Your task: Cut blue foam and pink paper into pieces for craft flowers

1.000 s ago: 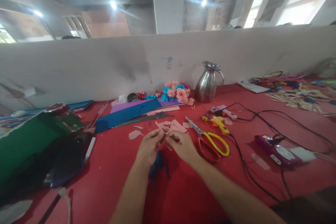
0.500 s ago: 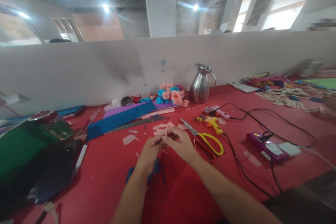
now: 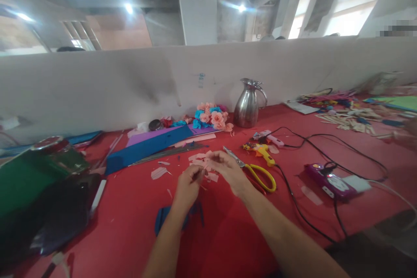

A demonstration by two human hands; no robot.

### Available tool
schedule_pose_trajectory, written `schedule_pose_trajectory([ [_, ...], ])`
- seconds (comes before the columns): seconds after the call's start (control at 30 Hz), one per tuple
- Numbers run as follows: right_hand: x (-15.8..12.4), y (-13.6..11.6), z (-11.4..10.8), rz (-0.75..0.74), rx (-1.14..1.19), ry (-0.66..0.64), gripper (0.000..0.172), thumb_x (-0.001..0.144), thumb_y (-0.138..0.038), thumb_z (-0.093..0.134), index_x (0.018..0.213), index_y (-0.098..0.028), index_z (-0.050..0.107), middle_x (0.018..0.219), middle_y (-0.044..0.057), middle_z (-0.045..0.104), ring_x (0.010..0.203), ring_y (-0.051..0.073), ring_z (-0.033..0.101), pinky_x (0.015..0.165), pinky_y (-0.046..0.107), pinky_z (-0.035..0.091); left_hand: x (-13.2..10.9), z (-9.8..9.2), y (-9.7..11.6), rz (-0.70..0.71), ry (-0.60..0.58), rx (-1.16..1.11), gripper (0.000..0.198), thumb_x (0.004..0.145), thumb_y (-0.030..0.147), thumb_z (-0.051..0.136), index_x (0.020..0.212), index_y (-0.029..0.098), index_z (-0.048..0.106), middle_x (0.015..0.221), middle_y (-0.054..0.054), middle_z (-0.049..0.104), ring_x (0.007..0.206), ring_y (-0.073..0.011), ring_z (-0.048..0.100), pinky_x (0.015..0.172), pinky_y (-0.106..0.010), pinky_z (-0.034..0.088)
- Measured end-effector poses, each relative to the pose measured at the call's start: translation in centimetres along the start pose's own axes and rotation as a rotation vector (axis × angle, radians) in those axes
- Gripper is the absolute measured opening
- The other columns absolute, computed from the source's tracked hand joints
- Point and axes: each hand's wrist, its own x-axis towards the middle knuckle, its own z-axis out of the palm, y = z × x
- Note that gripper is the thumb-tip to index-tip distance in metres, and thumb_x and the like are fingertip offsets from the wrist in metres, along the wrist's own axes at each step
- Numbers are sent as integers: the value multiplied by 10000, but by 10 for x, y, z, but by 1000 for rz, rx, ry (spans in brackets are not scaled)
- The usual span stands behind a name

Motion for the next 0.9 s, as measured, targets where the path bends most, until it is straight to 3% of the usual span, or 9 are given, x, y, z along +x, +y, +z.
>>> schedule_pose_trajectory([
  [0.1, 2, -1, -6, -98, -117, 62, 189, 726, -372, 617, 712, -186, 588, 638, -14, 576, 606, 119, 520, 588, 234, 436, 1, -2, -3, 31, 9, -3, 199, 732, 300, 587, 563, 206, 630, 656, -16, 583, 688, -172, 513, 663, -245, 381],
  [0.2, 1, -5, -29, -148, -367, 107, 188, 791, -363, 535, 764, -186, 593, 687, 6, 605, 637, 141, 548, 615, 257, 442, 3, -4, -4, 66, 27, -19, 194, 737, 304, 587, 582, 212, 660, 669, -24, 607, 680, -176, 528, 665, -251, 390],
  [0.27, -5, -6, -53, -133, -673, 21, 167, 809, -320, 519, 843, -191, 618, 796, 36, 645, 741, 175, 590, 697, 293, 450, 4, -6, -3, 92, 30, -24, 190, 744, 312, 584, 616, 220, 691, 695, -38, 639, 692, -187, 549, 681, -264, 403],
  [0.37, -20, -2, -88, -86, -1156, 61, 243, 734, -263, 614, 961, -176, 624, 947, 96, 629, 948, 256, 571, 831, 366, 414, 4, -6, -2, 77, 28, -26, 147, 721, 306, 606, 684, 230, 726, 736, -54, 685, 730, -211, 585, 717, -287, 421],
  [0.47, -31, 7, -110, 22, -1332, -16, 363, 705, -227, 641, 1061, -174, 597, 1026, 116, 595, 975, 256, 576, 817, 336, 417, 5, -5, -2, 47, 33, -48, 110, 688, 289, 630, 685, 242, 730, 731, -49, 706, 732, -220, 605, 717, -290, 430],
  [0.6, -26, 14, -119, 112, -1356, -68, 443, 676, -190, 625, 1113, -164, 556, 954, 107, 633, 861, 239, 618, 707, 302, 434, 4, -5, -5, 29, 44, -88, 96, 684, 278, 641, 715, 250, 727, 657, -19, 689, 662, -197, 603, 647, -263, 427],
  [0.73, -19, 13, -121, 131, -1245, 1, 422, 632, -113, 574, 1050, -168, 579, 842, 83, 677, 795, 242, 635, 688, 321, 457, 5, -6, -8, 19, 60, -134, 87, 677, 283, 645, 675, 219, 703, 590, -1, 643, 607, -169, 575, 596, -240, 395],
  [0.83, -31, 3, -121, 15, -1061, 30, 522, 632, -149, 598, 1149, -180, 536, 1065, 117, 652, 966, 265, 614, 821, 373, 468, 6, -8, -7, -2, 76, -124, 116, 662, 311, 657, 646, 202, 693, 604, -8, 647, 612, -163, 552, 587, -238, 382],
  [0.9, -46, -11, -120, -71, -920, -49, 614, 644, -234, 644, 1232, -199, 470, 1238, 115, 568, 1122, 259, 544, 915, 374, 440, 6, -9, -6, -1, 78, -88, 133, 672, 321, 644, 658, 197, 688, 635, -9, 653, 635, -164, 551, 602, -244, 390],
])
